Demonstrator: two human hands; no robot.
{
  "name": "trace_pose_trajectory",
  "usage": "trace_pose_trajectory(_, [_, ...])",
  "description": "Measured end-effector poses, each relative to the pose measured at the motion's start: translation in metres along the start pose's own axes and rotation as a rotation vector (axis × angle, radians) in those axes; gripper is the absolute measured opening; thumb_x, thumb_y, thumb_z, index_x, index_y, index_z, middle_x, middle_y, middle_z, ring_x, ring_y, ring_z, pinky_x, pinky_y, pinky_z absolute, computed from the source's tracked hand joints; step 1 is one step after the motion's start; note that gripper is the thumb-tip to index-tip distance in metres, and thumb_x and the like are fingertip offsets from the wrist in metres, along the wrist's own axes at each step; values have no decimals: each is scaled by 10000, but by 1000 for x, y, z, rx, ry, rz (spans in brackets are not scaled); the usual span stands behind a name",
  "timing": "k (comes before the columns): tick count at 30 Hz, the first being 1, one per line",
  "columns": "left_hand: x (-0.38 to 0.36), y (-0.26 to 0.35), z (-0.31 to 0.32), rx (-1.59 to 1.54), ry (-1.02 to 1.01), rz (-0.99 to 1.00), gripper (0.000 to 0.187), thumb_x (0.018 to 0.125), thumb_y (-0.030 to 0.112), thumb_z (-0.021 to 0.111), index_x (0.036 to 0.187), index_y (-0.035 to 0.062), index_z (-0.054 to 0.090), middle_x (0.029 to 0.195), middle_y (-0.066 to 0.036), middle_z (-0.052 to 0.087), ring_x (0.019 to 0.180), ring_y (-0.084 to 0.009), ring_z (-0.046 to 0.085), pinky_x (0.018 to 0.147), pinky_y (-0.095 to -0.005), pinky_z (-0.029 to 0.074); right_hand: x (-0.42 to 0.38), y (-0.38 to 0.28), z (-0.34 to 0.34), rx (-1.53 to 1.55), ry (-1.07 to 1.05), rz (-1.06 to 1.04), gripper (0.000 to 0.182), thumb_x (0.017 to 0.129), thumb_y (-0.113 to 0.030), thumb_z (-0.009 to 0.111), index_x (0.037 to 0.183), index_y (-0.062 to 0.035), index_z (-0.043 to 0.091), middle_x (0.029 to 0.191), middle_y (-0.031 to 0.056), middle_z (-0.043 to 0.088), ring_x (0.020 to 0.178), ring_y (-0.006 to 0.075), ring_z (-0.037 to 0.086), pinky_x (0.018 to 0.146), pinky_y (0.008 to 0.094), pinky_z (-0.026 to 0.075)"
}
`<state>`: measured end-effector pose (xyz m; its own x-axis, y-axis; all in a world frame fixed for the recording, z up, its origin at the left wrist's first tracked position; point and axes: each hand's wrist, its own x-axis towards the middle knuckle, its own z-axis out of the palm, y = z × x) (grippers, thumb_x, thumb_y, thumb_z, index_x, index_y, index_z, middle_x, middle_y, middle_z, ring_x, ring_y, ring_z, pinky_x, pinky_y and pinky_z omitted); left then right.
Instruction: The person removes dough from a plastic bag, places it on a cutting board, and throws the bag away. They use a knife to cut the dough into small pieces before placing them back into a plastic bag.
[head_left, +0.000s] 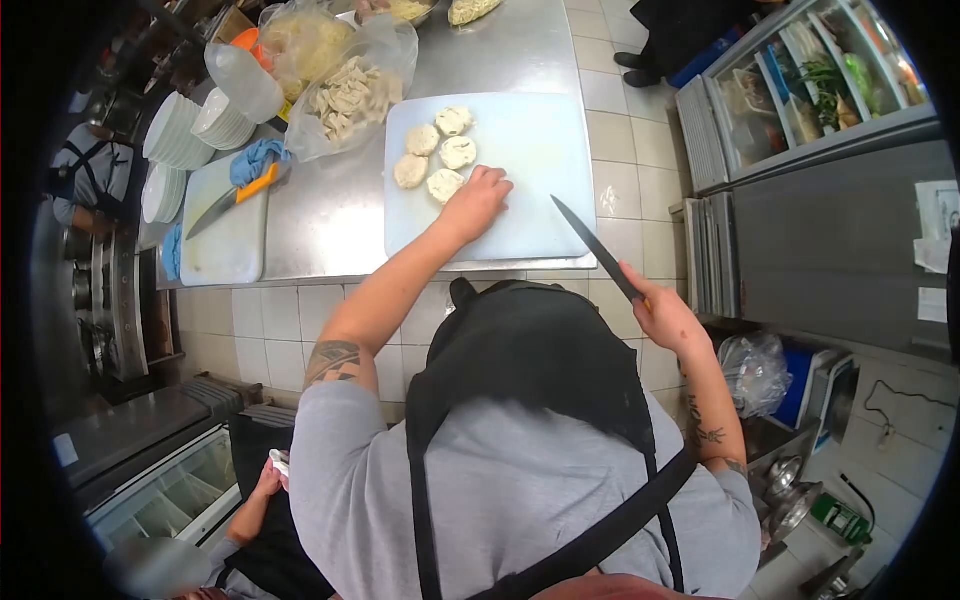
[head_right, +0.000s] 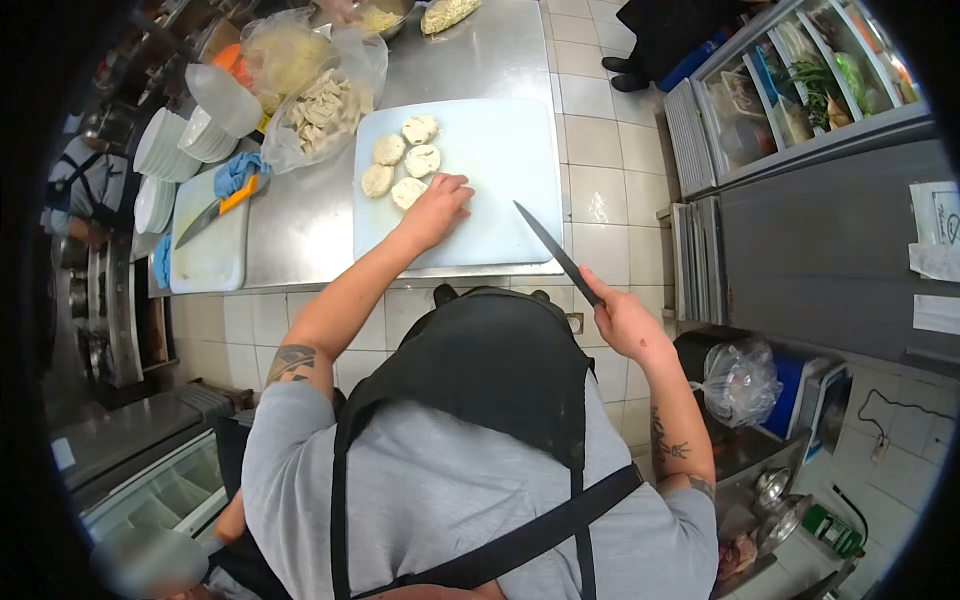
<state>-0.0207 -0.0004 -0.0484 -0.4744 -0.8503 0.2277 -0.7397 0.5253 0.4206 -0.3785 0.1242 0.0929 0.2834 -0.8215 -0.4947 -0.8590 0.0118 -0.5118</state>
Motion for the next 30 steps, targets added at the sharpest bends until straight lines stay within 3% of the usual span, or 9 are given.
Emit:
trace_pose_trajectory(4, [-3,3,18,-109,71,-206,414,843,106,782,1233,26,666,1352,-162,609,1259,-345,534,1040,-435,496,27,-3,17,182,38,-62,685,952,-39,541,1596,-223,399,912,278,700,891,474,670,848,507,519])
trace_pose_trajectory(7, [10,5,24,-320,192,-246,418,852,128,792,1244,30,683,1380,-181,580,1250,-353,535,1030,-433,497,55,-2,35,208,146,-130,697,960,-34,534,1611,-231,383,934,252,718,794,436,662,830,429,539])
trace_pose_trajectory(10, [11,14,41,-329,349,-230,454,854,146,800,1283,50,687,1319,-180,580,1206,-353,556,1016,-425,501,83,-6,47,117,213,-150,694,949,-45,527,1601,-235,386,961,299,710,930,487,671,879,520,525])
trace_pose_trajectory(15, [-8,32,38,-119,432,-264,570,813,158,864,1344,70,678,1221,-147,569,1037,-305,606,945,-397,524,102,-27,52,-89,132,-78,710,949,-78,516,1616,-257,349,924,295,706,873,477,679,836,551,537])
trace_pose_trajectory(21, [-5,17,45,-496,513,-359,454,803,150,880,1178,1,672,1148,-130,610,935,-240,649,812,-336,573,103,-42,53,-189,81,-78,671,968,-82,490,1608,-246,369,879,303,693,829,489,665,801,564,523])
trace_pose_trajectory(24, [-2,11,48,-486,501,-336,346,811,132,876,1045,-6,661,1100,-112,635,853,-210,665,737,-301,583,104,-40,56,-204,75,-77,673,965,-75,490,1606,-245,374,868,305,690,821,490,665,798,564,523])
trace_pose_trajectory(30, [5,12,48,-553,503,-359,337,813,161,873,993,3,635,1056,-116,616,825,-259,650,754,-340,560,109,-36,49,-111,69,-143,690,940,-42,513,1597,-216,395,873,307,689,841,492,667,822,542,529])
